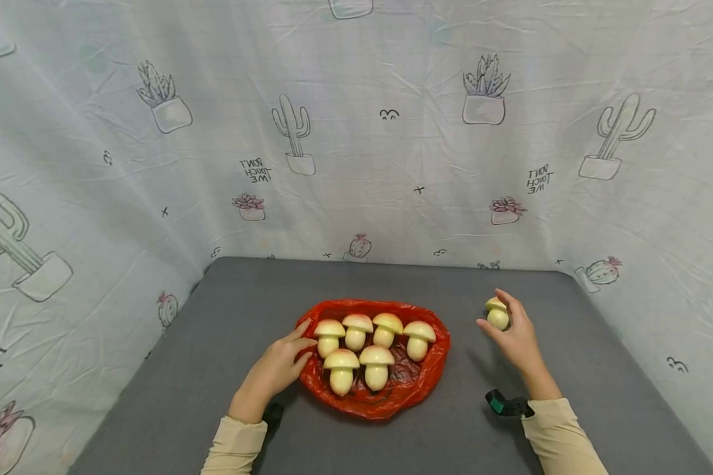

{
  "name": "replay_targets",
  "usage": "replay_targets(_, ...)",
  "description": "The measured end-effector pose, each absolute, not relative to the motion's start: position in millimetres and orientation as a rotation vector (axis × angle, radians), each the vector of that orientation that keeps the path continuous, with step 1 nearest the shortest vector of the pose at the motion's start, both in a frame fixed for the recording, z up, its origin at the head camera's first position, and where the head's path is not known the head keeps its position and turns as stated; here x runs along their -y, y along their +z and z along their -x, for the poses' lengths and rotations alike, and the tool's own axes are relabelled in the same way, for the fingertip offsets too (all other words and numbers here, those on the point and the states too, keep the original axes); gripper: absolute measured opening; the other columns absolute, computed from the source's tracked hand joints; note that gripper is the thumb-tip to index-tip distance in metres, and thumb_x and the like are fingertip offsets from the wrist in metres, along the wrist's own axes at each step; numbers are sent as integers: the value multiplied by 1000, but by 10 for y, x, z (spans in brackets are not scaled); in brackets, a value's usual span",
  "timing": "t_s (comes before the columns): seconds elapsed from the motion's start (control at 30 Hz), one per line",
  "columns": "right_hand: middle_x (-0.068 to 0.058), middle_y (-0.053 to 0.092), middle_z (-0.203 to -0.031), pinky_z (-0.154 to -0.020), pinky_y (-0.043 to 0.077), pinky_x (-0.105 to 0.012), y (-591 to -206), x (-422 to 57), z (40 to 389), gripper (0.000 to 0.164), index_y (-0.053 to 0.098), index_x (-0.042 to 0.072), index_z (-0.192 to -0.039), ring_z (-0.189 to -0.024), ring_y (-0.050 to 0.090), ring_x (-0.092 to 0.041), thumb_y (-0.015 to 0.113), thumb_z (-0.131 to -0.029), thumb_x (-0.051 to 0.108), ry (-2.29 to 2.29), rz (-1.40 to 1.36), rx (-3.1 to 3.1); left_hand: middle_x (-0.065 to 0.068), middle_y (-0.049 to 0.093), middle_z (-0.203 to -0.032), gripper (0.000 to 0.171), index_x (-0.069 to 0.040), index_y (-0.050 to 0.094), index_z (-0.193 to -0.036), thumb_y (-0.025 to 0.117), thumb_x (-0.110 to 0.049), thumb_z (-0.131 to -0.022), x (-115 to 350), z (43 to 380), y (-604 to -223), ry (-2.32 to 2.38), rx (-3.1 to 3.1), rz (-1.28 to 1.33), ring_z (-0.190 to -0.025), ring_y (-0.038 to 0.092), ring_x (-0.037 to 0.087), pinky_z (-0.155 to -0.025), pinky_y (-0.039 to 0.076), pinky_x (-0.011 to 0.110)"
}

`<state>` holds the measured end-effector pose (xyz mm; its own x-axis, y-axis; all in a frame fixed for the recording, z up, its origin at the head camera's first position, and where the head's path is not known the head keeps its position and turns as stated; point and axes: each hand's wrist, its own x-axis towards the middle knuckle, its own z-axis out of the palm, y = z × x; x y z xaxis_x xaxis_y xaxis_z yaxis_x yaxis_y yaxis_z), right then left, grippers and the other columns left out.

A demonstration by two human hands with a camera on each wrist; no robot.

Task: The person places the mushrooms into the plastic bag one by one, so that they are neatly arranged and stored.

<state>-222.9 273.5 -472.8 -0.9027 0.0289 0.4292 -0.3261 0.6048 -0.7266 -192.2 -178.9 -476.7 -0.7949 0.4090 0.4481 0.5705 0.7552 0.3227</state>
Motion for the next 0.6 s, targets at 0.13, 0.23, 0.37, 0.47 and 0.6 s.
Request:
replay_targets(0.13, -31, 31, -143, -98, 29, -66, -4757, -2887, 2281, 81, 27, -3, -146, -129, 31, -51, 73, -83, 16, 1165, -165, 2453, 22, 52, -136, 25, -2, 72, -104, 73, -2, -79, 1793, 1922, -4762, -635, 2611, 748, -103, 65, 31, -82, 55, 40)
replay_targets(0.23, -33, 23, -148, -99, 24, -69, -4763, -2982, 2332, 90, 19, -2, -149, -134, 23, -53, 74, -82, 21, 1140, -128, 2500, 21, 52, -136, 25, -2, 72, -104, 73, -2, -79, 1786, 1922, -4752, -635, 2614, 744, -102, 66, 31, -82, 55, 40)
replay_targets(0.37, -35, 14, -150, -100, 21, -71, -4784, -3079, 2398, 97, 10, -3, -150, -135, 16, -55, 74, -82, 24, 1136, -112, 2586, 22, 52, -136, 25, -3, 72, -103, 73, -2, -79, 1777, 1921, -4739, -630, 2613, 743, -101, 66, 31, -82, 55, 40)
replay_targets(0.47, -39, 15, -147, -101, 21, -70, -4824, -3123, 2445, 95, 11, -8, -148, -134, 17, -56, 73, -82, 20, 1129, -120, 2642, 22, 52, -136, 24, -2, 72, -104, 73, -2, -79, 1773, 1918, -4736, -627, 2612, 745, -101, 66, 31, -82, 55, 40)
replay_targets(0.6, -42, 18, -143, -102, 22, -67, -4905, -3148, 2488, 90, 13, -13, -146, -131, 20, -56, 71, -83, 14, 1138, -133, 2694, 22, 52, -136, 24, -2, 72, -103, 73, -1, -79, 1776, 1910, -4738, -634, 2609, 747, -101, 66, 31, -81, 55, 40)
